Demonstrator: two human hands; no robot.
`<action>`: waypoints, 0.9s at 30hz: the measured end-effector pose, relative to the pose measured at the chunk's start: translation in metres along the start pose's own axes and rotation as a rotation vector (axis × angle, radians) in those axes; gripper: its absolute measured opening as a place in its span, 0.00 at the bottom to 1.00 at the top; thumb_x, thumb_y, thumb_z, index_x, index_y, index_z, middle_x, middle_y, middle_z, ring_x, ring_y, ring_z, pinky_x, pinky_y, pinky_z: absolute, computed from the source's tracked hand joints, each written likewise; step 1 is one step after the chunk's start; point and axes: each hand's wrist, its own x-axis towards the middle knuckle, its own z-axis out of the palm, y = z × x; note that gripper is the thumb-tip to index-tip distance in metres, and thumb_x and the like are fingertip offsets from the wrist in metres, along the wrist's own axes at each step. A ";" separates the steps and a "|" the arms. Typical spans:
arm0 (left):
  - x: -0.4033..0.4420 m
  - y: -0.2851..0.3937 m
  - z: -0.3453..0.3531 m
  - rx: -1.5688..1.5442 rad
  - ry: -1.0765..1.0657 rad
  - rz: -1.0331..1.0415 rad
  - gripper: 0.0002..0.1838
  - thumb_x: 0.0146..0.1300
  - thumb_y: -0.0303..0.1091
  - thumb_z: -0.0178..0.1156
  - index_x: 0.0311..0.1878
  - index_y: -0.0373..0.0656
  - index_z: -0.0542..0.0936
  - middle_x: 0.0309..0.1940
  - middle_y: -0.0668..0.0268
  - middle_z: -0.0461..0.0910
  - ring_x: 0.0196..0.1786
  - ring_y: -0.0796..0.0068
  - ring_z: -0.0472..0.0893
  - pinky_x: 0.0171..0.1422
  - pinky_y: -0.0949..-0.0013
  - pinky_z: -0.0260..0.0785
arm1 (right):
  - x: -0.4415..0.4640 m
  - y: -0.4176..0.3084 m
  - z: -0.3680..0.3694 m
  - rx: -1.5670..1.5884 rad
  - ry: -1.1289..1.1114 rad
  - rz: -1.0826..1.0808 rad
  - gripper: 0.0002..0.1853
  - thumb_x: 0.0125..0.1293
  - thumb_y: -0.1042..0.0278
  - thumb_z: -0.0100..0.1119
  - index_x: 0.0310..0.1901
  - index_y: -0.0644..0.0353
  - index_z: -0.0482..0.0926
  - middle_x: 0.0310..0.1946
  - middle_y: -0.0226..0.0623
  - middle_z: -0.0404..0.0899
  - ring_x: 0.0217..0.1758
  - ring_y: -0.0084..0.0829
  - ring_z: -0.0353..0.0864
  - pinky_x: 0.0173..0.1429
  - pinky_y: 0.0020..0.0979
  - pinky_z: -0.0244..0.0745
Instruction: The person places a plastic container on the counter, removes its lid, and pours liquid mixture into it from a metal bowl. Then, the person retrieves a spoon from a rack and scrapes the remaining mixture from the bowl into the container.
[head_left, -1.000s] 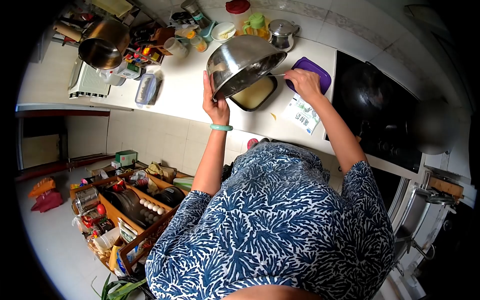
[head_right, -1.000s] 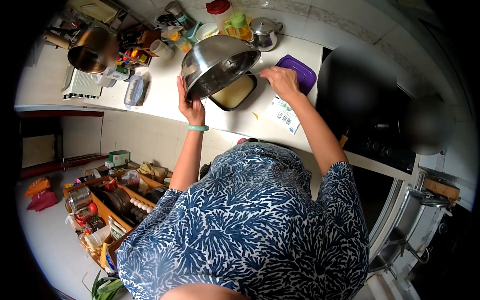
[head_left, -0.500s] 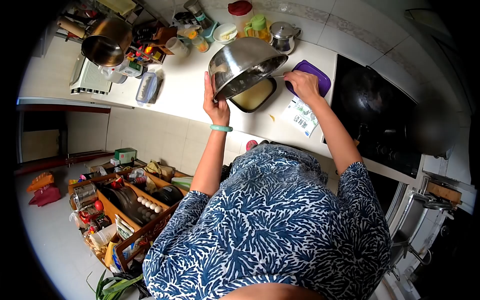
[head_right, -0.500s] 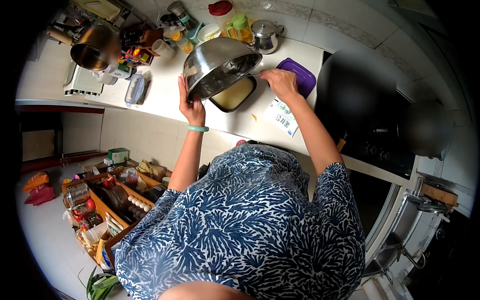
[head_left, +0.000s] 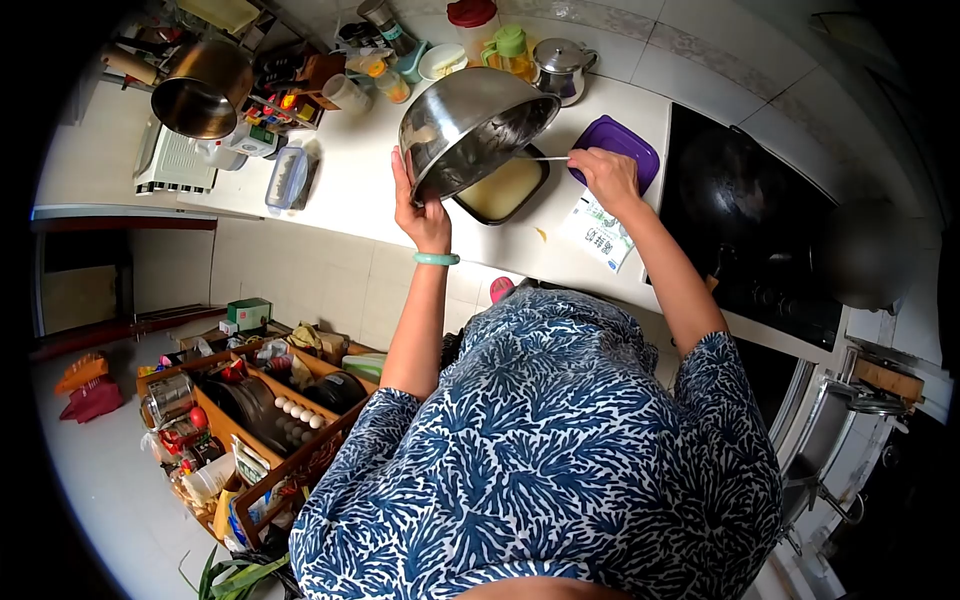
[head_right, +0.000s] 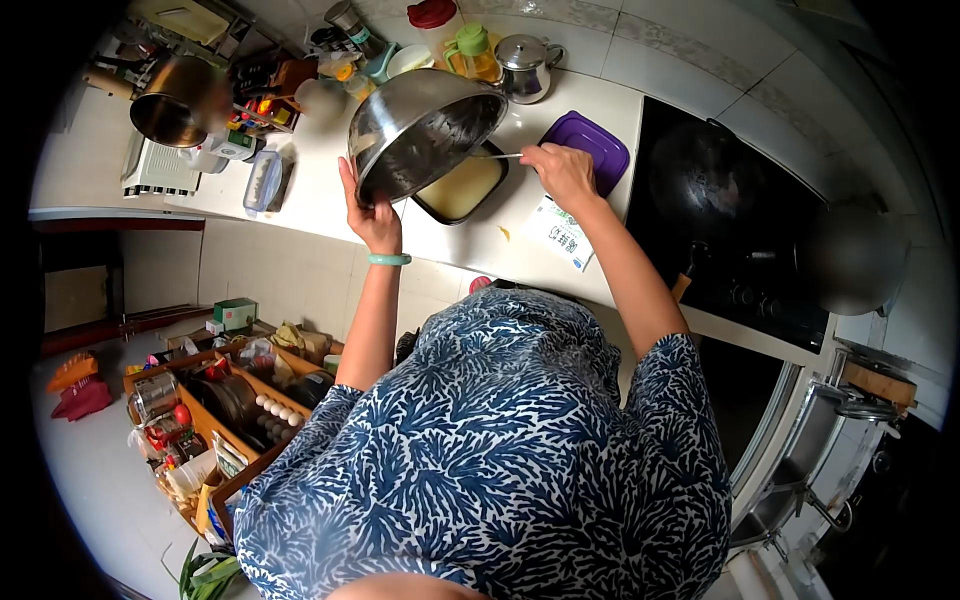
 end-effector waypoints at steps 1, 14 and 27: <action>0.000 0.000 0.000 0.013 -0.004 0.011 0.35 0.57 0.10 0.42 0.71 0.37 0.60 0.66 0.54 0.67 0.66 0.65 0.71 0.67 0.71 0.59 | -0.004 0.002 0.001 0.026 0.000 -0.019 0.03 0.60 0.68 0.59 0.33 0.49 0.82 0.22 0.33 0.77 0.25 0.39 0.78 0.27 0.39 0.71; 0.007 0.006 -0.001 -0.060 0.022 -0.106 0.34 0.58 0.13 0.45 0.71 0.34 0.57 0.68 0.53 0.64 0.65 0.69 0.69 0.67 0.74 0.57 | -0.017 0.003 -0.001 0.026 0.001 0.041 0.04 0.60 0.68 0.58 0.33 0.50 0.82 0.22 0.33 0.77 0.26 0.39 0.79 0.27 0.39 0.71; 0.009 -0.011 -0.013 -0.165 0.214 -0.375 0.18 0.54 0.15 0.49 0.50 0.34 0.73 0.29 0.75 0.68 0.30 0.86 0.63 0.39 0.84 0.59 | -0.022 0.003 0.003 0.079 0.132 0.169 0.04 0.61 0.68 0.58 0.35 0.49 0.82 0.26 0.32 0.81 0.28 0.40 0.80 0.29 0.38 0.71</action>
